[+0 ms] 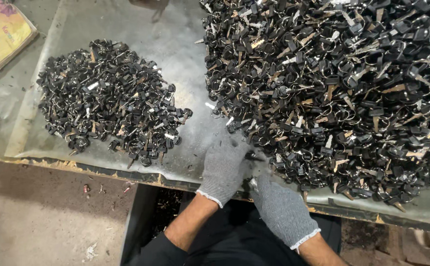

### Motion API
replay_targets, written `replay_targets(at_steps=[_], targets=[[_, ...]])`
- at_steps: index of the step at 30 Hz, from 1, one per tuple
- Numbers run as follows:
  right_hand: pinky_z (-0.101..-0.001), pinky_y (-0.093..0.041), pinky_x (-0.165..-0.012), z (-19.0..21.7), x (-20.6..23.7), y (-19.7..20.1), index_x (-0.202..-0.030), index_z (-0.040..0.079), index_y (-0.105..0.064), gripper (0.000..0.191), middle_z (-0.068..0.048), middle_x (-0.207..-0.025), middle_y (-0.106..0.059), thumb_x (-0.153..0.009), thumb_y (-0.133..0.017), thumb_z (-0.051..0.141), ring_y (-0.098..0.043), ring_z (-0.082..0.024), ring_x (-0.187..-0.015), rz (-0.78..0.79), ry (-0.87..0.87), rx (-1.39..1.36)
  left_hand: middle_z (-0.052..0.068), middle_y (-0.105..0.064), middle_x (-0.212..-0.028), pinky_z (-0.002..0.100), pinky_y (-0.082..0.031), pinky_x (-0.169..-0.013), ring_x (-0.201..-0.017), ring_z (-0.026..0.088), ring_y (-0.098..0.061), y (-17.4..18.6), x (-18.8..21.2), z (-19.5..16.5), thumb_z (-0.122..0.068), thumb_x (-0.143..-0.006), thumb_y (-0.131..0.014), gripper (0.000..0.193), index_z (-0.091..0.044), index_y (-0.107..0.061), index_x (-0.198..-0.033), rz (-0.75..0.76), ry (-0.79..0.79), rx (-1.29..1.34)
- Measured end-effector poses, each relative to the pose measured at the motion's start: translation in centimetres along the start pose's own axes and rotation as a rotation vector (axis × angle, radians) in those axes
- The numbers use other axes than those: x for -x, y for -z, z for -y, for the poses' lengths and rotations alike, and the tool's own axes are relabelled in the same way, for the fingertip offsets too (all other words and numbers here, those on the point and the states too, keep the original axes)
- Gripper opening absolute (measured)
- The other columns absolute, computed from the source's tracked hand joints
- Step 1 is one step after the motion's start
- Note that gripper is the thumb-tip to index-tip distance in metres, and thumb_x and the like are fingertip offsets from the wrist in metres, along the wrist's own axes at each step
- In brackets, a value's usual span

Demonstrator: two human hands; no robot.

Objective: The person, wearing gray gloves, sorts small black metal components at a workbench, picking items from a large pile and placing selected ones onto a separate pile on the left while dropping others into a bin below the table. The person continues this repetitive pick-and-place sorting throughout the episode.

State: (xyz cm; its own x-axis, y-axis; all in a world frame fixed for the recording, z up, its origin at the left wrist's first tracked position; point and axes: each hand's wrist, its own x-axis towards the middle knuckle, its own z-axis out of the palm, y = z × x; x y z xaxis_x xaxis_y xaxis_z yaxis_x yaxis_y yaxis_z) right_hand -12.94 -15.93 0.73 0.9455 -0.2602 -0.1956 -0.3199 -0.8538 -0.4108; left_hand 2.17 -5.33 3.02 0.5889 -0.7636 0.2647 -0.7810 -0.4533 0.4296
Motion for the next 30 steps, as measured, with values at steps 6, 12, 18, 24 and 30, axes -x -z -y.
replay_targets(at_steps=[6, 12, 18, 24, 30], targets=[[-0.0488, -0.058, -0.062, 0.5, 0.9, 0.7, -0.107, 0.002, -0.061, 0.032, -0.018, -0.08, -0.071, -0.086, -0.066, 0.026, -0.072, -0.036, -0.072, -0.098, 0.163, 0.121, 0.008, -0.073, -0.086, 0.036, -0.062, -0.067, -0.074, 0.022, -0.076, 2.1, 1.4, -2.0, -0.023, -0.084, -0.077, 0.026, -0.013, -0.071, -0.107, 0.149, 0.245, 0.639], [-0.0476, -0.06, -0.064, 0.6, -0.9, 1.6, -0.113, 0.003, -0.059, 0.027, -0.017, -0.085, -0.073, -0.1, -0.06, 0.027, -0.075, -0.035, -0.075, 0.127, -0.232, 0.017, 0.01, -0.073, -0.086, 0.042, -0.057, -0.071, -0.077, 0.027, -0.073, 1.8, 1.6, -0.6, -0.021, -0.088, -0.078, 0.02, -0.011, -0.074, -0.104, 0.377, 0.222, 0.088], [-0.0496, -0.062, -0.064, 1.0, -1.4, 2.5, -0.16, 0.011, -0.032, 0.078, -0.023, -0.082, -0.074, -0.091, -0.065, 0.031, -0.075, -0.039, -0.074, 0.075, -0.134, -0.149, 0.009, -0.072, -0.082, 0.044, -0.055, -0.067, -0.075, 0.031, -0.071, 1.3, 2.7, 1.0, -0.023, -0.077, -0.08, 0.029, -0.008, -0.071, -0.1, 0.177, 0.333, 0.288], [-0.0466, -0.06, -0.059, 2.0, -2.7, 2.2, -0.141, -0.003, -0.045, 0.055, -0.025, -0.117, -0.068, -0.098, -0.062, 0.025, -0.074, -0.038, -0.074, -0.02, -0.021, -0.027, 0.011, -0.072, -0.088, 0.049, -0.053, -0.077, -0.086, 0.034, -0.069, -0.1, 3.1, 1.5, -0.011, -0.081, -0.07, 0.016, -0.011, -0.074, -0.096, 0.151, 0.062, 0.137], [-0.0427, -0.061, -0.058, 2.3, -2.3, 2.2, -0.124, 0.004, -0.054, 0.028, -0.014, -0.088, -0.072, -0.097, -0.055, 0.012, -0.075, -0.031, -0.073, 0.149, -0.102, 0.248, 0.015, -0.07, -0.087, 0.051, -0.051, -0.075, -0.085, 0.038, -0.067, 0.0, 3.0, 1.4, -0.013, -0.081, -0.066, 0.014, -0.007, -0.071, -0.092, 0.083, 0.073, 0.217]])
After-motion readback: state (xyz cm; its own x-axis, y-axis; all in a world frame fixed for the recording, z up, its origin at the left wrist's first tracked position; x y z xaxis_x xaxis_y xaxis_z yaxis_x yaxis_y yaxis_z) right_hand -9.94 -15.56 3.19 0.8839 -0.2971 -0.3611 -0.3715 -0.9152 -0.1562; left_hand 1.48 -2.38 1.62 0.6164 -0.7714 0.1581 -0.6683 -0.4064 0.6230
